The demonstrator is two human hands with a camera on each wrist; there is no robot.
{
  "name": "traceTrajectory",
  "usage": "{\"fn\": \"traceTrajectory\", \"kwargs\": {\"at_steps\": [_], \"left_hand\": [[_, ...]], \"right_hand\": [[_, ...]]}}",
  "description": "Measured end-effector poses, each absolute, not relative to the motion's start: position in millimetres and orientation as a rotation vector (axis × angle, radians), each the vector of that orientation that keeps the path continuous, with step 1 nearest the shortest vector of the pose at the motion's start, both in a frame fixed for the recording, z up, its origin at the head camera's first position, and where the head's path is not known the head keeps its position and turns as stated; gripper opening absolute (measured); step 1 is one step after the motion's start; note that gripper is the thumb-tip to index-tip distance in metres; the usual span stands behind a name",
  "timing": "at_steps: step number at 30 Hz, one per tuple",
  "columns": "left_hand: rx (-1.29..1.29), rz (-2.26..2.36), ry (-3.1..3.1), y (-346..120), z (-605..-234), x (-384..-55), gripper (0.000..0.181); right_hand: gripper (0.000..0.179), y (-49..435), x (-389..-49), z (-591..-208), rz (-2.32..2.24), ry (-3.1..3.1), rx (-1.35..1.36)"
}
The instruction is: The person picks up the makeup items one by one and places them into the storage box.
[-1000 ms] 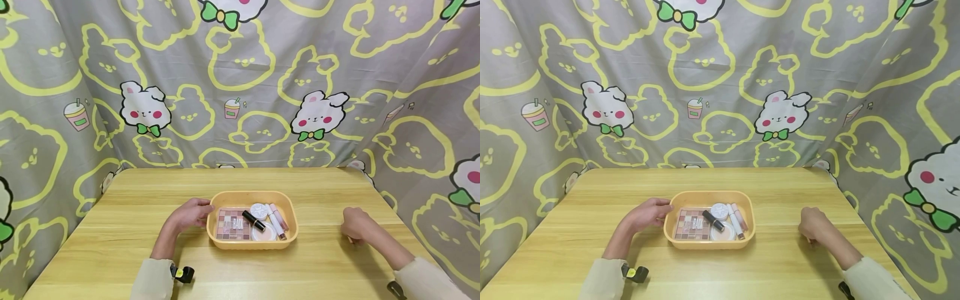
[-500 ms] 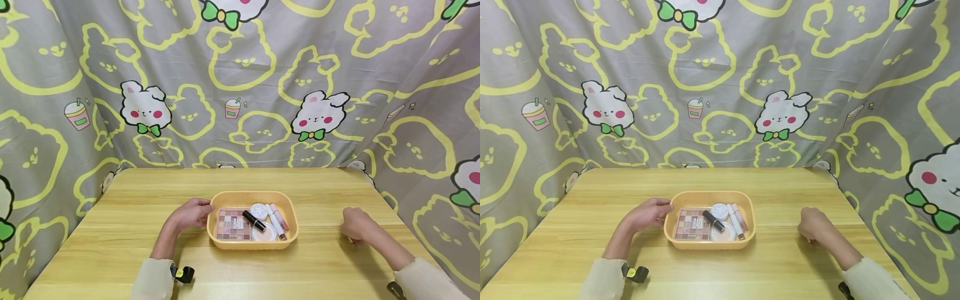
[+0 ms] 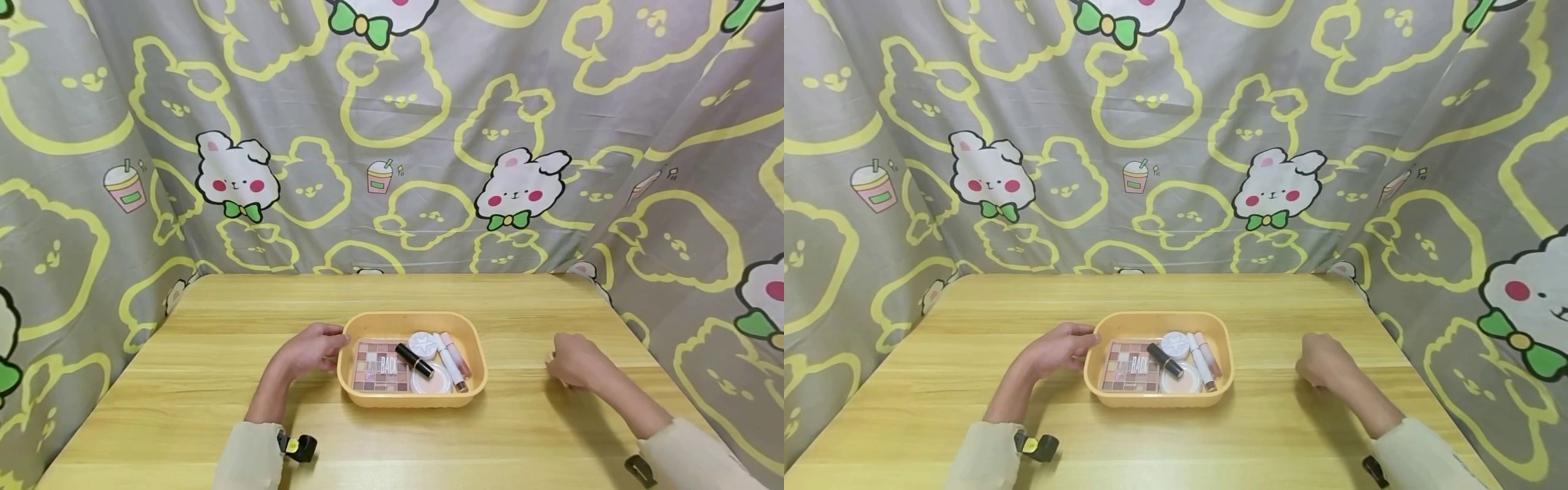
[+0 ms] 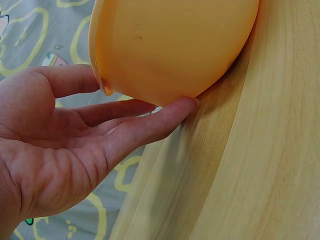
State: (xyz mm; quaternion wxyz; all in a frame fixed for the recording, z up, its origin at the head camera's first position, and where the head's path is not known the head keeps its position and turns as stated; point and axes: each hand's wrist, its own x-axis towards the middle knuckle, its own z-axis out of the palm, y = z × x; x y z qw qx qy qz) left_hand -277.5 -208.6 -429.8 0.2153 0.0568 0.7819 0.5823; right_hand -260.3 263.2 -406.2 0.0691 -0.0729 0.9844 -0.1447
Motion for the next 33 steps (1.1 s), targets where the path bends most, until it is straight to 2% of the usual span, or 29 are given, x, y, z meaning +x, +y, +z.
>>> {"fn": "traceTrajectory", "kwargs": {"at_steps": [15,33], "left_hand": [[0.177,1.612,2.165,-209.7,-429.0,-276.6,0.051],[0.154,1.613,2.176,-208.1,-429.1,-277.5,0.051]], "right_hand": [[0.026,255.5,-266.3,-399.8,-0.465,2.983,-0.183],[0.010,240.2,-273.8,-395.5,-0.436,3.086,-0.256]]}}
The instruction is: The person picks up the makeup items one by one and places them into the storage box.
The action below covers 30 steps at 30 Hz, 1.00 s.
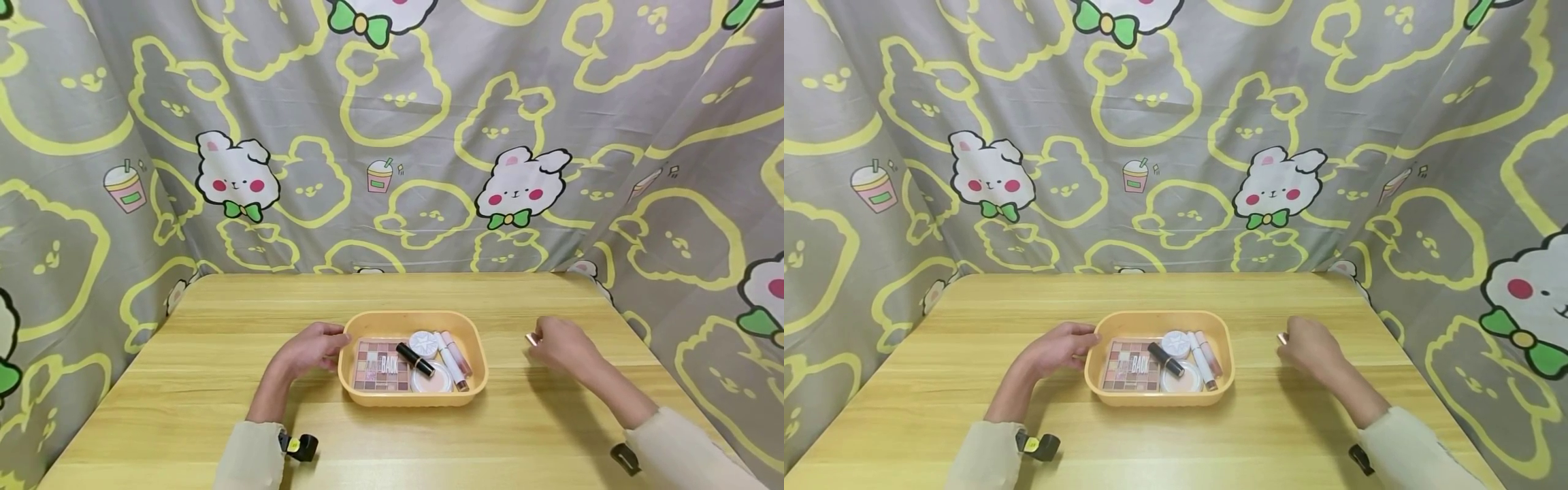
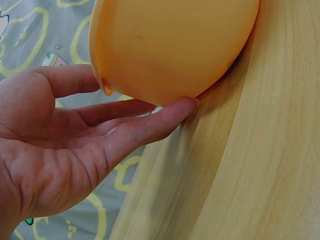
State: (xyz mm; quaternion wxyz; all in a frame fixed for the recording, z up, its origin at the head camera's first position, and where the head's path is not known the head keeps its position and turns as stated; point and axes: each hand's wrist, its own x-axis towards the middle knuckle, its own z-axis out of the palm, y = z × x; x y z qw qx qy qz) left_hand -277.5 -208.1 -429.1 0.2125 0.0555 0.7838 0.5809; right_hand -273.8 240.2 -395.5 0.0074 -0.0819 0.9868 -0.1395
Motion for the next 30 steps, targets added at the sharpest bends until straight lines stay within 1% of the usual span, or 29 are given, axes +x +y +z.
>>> {"fn": "traceTrajectory", "kwargs": {"at_steps": [2,8,30], "left_hand": [[0.152,1.613,2.177,-208.2,-428.8,-277.1,0.051],[0.149,1.612,2.178,-208.8,-429.0,-276.6,0.051],[0.153,1.623,2.162,-207.4,-430.0,-277.9,0.051]], "right_hand": [[0.010,237.5,-274.6,-394.3,-0.442,3.087,-0.265],[0.017,230.0,-276.3,-391.4,-0.454,3.094,-0.288],[0.018,199.8,-284.5,-380.4,-0.513,3.175,-0.350]]}}
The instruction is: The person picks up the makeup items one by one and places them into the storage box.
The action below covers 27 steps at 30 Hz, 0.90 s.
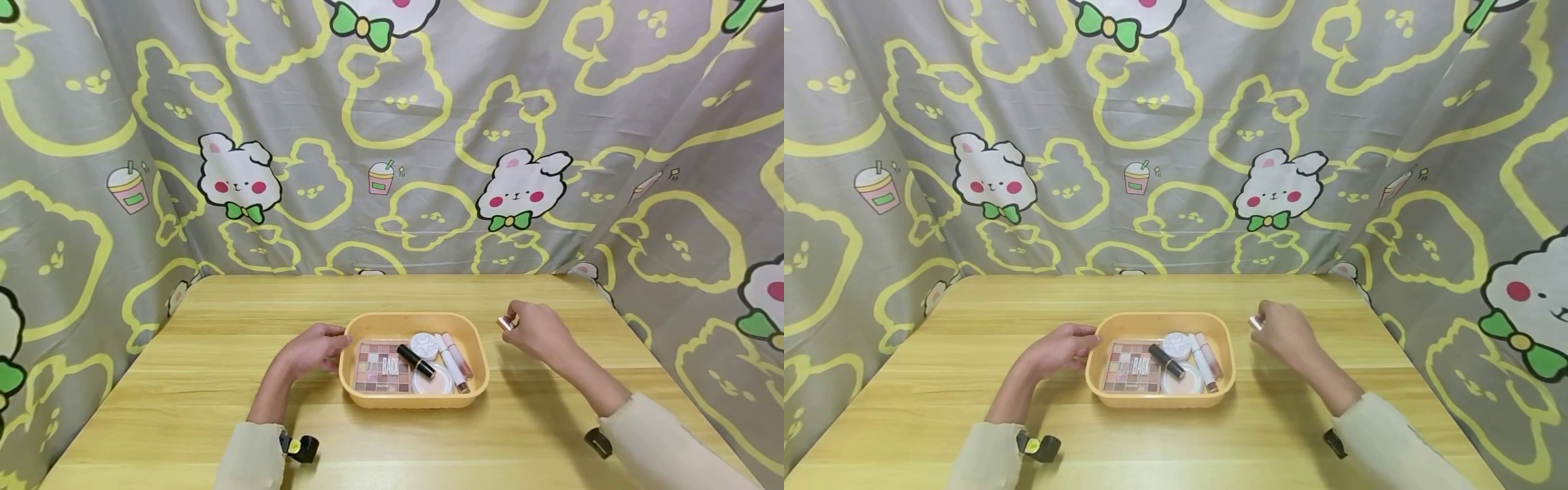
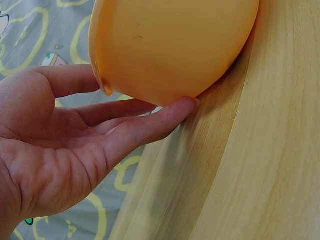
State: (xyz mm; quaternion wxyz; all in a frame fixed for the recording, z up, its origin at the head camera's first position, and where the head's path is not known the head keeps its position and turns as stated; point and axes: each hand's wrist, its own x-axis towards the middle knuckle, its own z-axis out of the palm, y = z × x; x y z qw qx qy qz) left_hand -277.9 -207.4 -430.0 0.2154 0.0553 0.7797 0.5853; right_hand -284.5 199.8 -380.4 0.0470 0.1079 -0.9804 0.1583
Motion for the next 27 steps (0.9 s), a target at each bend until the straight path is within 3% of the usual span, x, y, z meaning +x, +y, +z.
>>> {"fn": "traceTrajectory", "kwargs": {"at_steps": [27], "left_hand": [[0.152,1.634,2.141,-207.8,-430.5,-278.0,0.051]], "right_hand": [[0.014,145.1,-277.8,-362.9,0.541,-2.963,0.390]]}}
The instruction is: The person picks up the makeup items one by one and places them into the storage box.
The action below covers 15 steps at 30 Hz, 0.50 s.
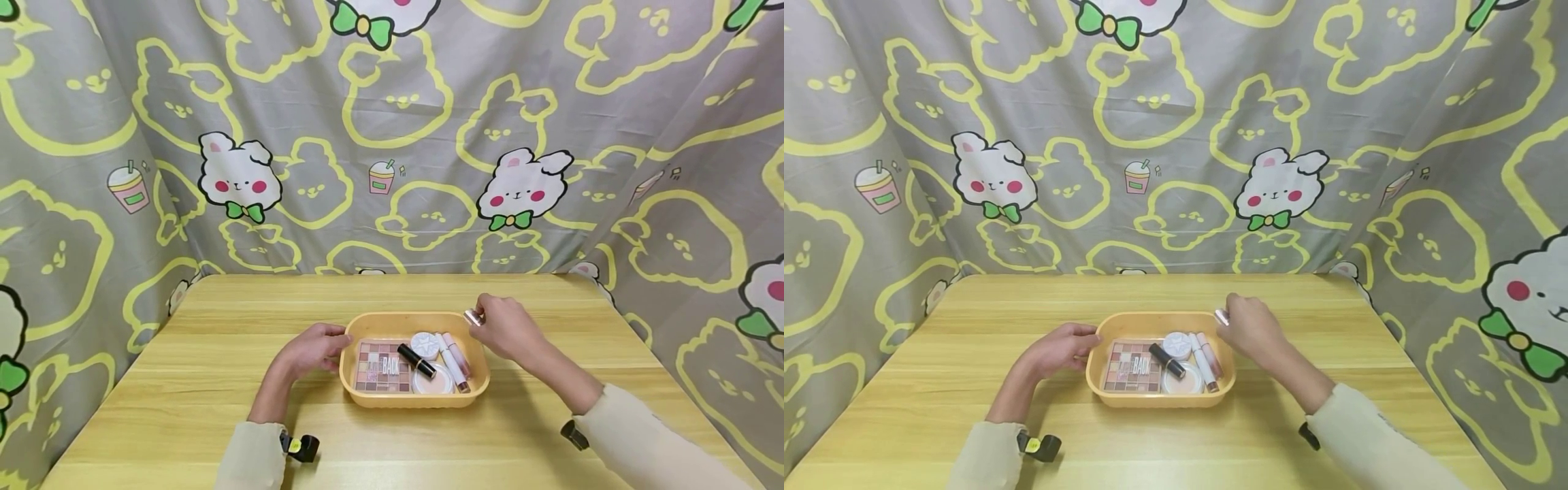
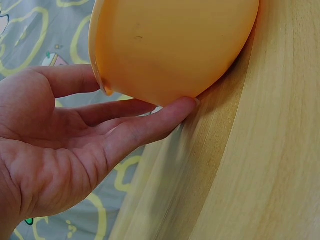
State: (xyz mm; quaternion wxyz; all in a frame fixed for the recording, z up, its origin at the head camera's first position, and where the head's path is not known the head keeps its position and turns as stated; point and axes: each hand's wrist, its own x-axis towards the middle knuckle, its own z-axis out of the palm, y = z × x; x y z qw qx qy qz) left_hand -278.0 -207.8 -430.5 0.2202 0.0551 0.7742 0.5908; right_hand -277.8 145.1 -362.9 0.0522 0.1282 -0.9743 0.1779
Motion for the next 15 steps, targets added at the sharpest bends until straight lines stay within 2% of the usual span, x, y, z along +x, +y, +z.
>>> {"fn": "traceTrajectory", "kwargs": {"at_steps": [15], "left_hand": [[0.137,1.636,2.150,-207.6,-431.3,-278.8,0.050]], "right_hand": [[0.014,119.8,-274.9,-367.7,0.579,-2.964,0.449]]}}
